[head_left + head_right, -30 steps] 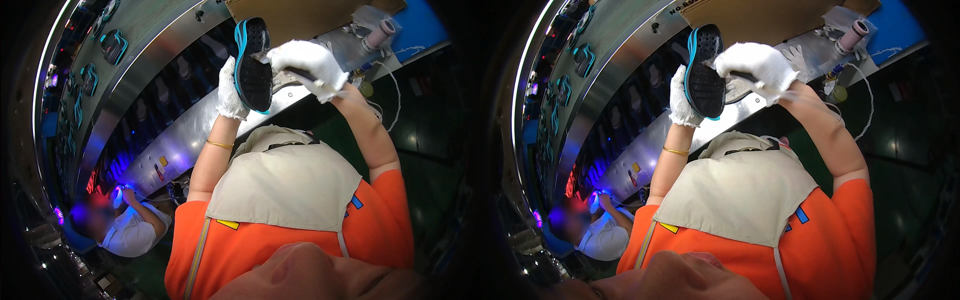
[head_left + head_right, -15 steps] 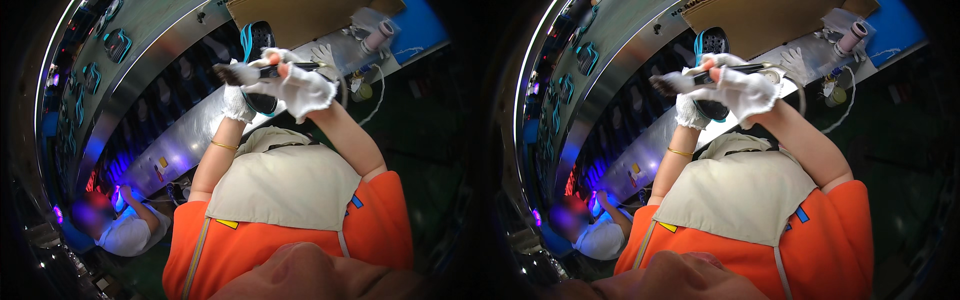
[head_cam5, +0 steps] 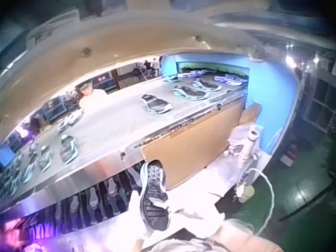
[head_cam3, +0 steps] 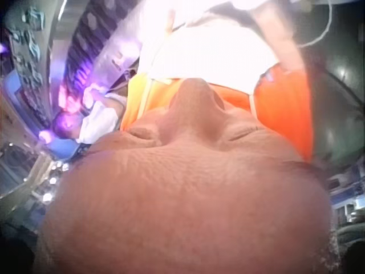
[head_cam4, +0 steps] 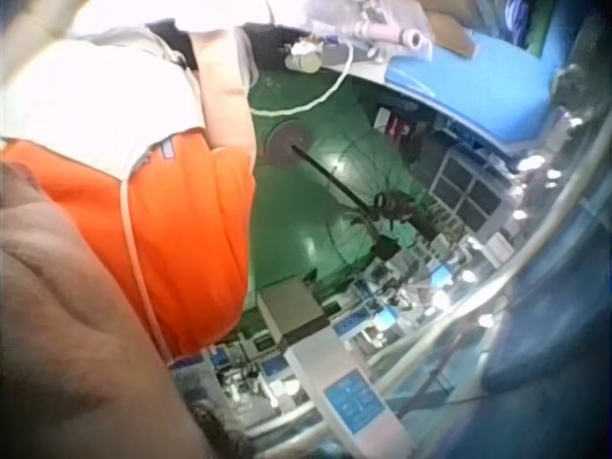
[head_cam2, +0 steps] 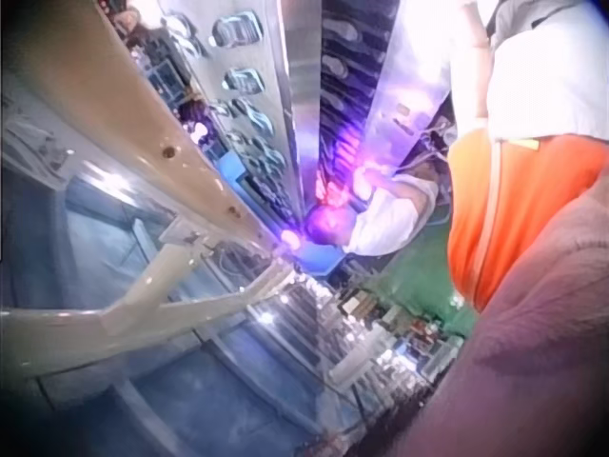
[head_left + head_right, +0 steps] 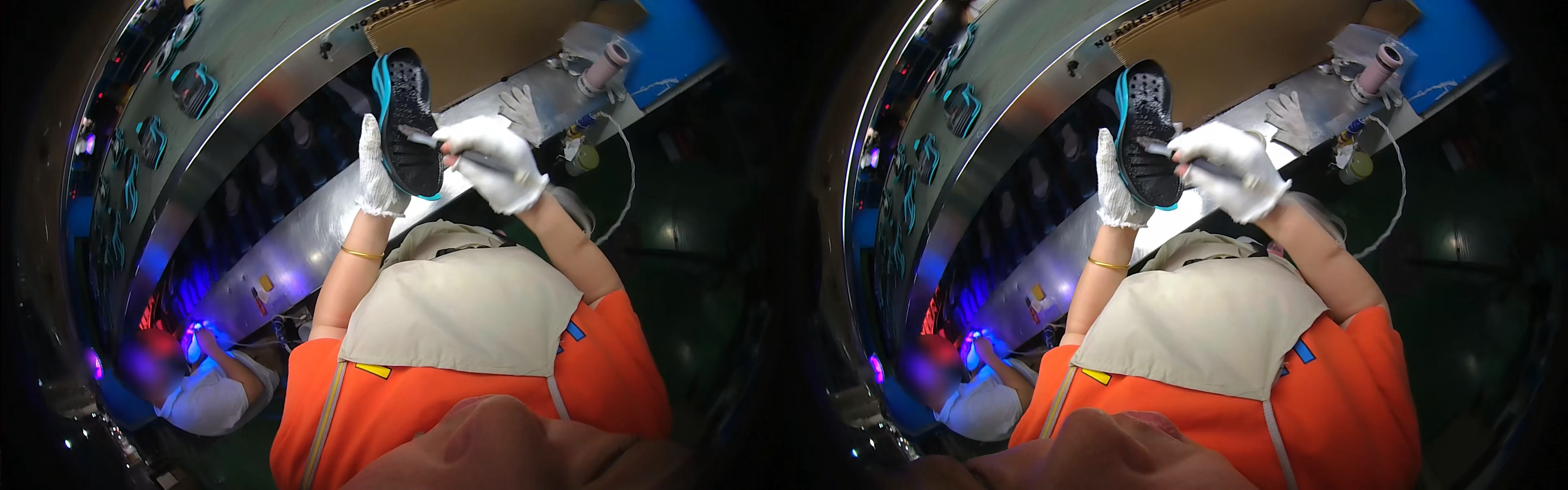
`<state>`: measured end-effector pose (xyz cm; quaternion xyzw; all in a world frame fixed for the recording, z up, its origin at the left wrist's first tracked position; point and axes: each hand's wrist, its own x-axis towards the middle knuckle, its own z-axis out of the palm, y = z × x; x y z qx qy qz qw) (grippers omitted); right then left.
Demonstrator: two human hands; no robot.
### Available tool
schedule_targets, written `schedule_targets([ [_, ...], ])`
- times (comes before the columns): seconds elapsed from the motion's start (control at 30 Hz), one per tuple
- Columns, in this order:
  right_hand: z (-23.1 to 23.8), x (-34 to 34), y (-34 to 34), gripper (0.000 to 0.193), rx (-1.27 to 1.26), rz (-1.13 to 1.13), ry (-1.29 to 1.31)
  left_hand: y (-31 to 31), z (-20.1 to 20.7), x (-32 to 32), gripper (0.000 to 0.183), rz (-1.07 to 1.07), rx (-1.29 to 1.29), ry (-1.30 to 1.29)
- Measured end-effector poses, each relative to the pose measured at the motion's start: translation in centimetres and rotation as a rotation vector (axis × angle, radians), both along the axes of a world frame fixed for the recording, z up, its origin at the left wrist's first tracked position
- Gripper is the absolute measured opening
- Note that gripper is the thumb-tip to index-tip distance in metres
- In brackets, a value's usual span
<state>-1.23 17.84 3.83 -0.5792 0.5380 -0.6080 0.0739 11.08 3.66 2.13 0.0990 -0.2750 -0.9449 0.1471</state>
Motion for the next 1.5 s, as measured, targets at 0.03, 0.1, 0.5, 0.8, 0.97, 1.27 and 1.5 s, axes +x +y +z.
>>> schedule_targets([
  [0.03,0.7,0.5,0.4,0.016,0.006,-0.003,0.136,-0.3,-0.1,-0.7,0.066,0.068,-0.022,-0.022],
  [0.1,1.8,1.3,1.4,0.015,0.081,0.038,0.231,-0.3,0.1,-0.7,0.064,0.08,-0.028,0.001],
  [0.5,3.7,-3.4,4.7,0.015,-0.189,0.27,-1.03,-11.0,13.3,-9.1,0.069,0.291,-0.837,0.102],
  [0.8,2.1,-5.6,5.8,0.018,-0.155,-0.044,-0.952,-12.8,13.4,-3.2,0.05,0.612,-2.004,-0.368],
  [0.97,-0.1,-4.8,2.7,0.019,-0.123,-0.03,-0.996,-17.2,13.1,3.9,0.046,1.029,-2.374,-0.78],
  [1.27,-0.3,-4.3,2.0,0.025,0.024,-0.056,-0.728,-18.4,12.2,6.8,0.046,1.119,-2.186,-0.801],
  [1.5,0.0,-4.0,2.4,0.02,0.024,-0.042,-0.807,-17.5,11.6,5.6,0.046,1.11,-2.141,-0.739],
])
